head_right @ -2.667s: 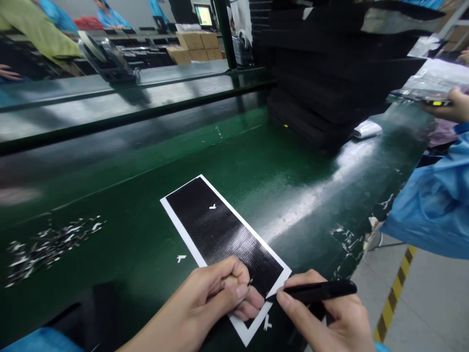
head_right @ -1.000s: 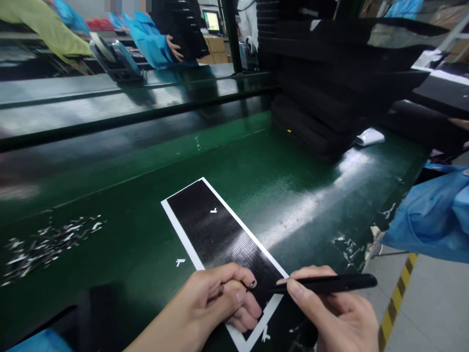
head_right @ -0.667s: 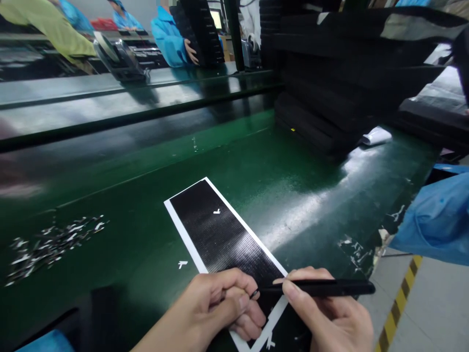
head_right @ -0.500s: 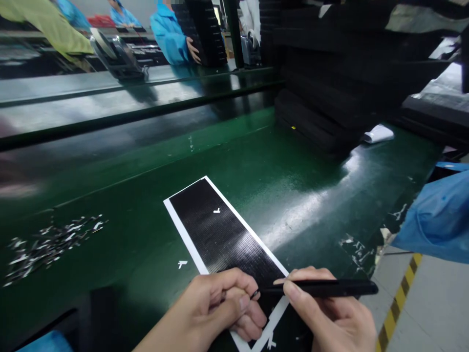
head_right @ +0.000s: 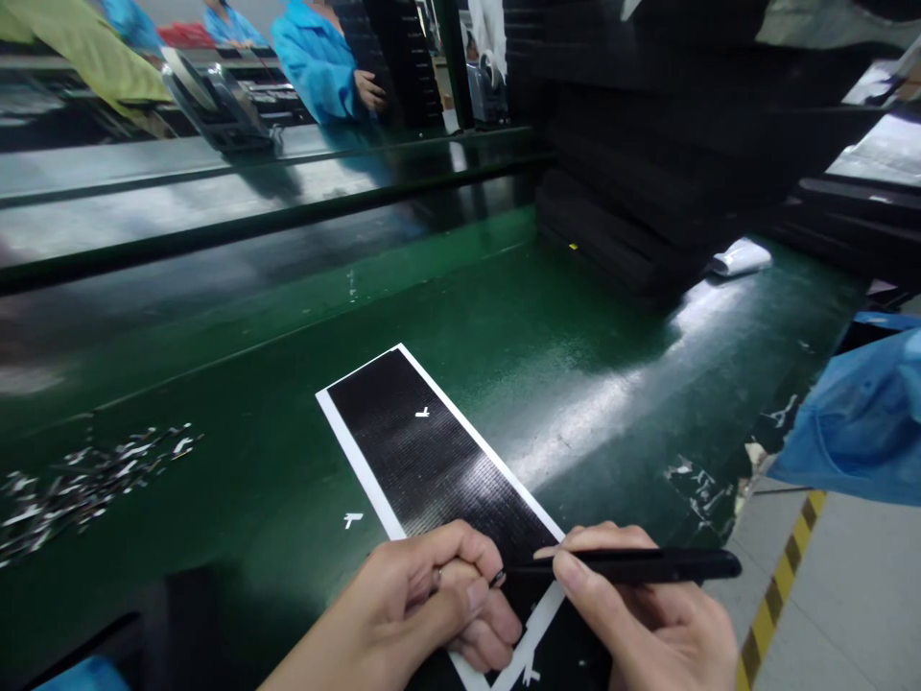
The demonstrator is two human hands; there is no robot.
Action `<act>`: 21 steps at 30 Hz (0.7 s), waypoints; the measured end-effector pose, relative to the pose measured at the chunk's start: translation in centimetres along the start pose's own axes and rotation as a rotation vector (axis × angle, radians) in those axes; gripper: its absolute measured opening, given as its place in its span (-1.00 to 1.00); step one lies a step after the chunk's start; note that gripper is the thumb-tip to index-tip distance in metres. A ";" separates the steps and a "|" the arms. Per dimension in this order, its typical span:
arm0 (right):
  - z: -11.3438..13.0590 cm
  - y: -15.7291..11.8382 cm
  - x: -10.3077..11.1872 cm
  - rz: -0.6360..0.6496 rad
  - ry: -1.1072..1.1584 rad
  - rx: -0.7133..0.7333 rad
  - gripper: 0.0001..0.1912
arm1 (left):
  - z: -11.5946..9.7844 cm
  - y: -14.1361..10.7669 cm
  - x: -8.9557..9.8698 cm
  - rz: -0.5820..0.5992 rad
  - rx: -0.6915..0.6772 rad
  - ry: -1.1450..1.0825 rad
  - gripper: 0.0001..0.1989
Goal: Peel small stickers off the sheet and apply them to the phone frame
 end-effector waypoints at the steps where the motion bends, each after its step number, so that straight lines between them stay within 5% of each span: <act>1: 0.0 -0.1 0.0 0.001 0.009 -0.008 -0.94 | 0.0 0.0 0.0 0.003 0.002 0.001 -0.87; 21: -1.6 -0.5 1.1 -0.038 -0.012 -0.139 -0.87 | -0.1 0.1 -0.1 -0.011 -0.030 -0.040 -0.86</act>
Point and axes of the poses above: each hand's wrist, its own y-axis towards the middle knuckle, its own x-axis out of the back of the hand, z = x × y, the point moved 5 cm from there along y, towards the middle knuckle, and after that the axes turned 7 degrees about z, right-handed, at the moved point
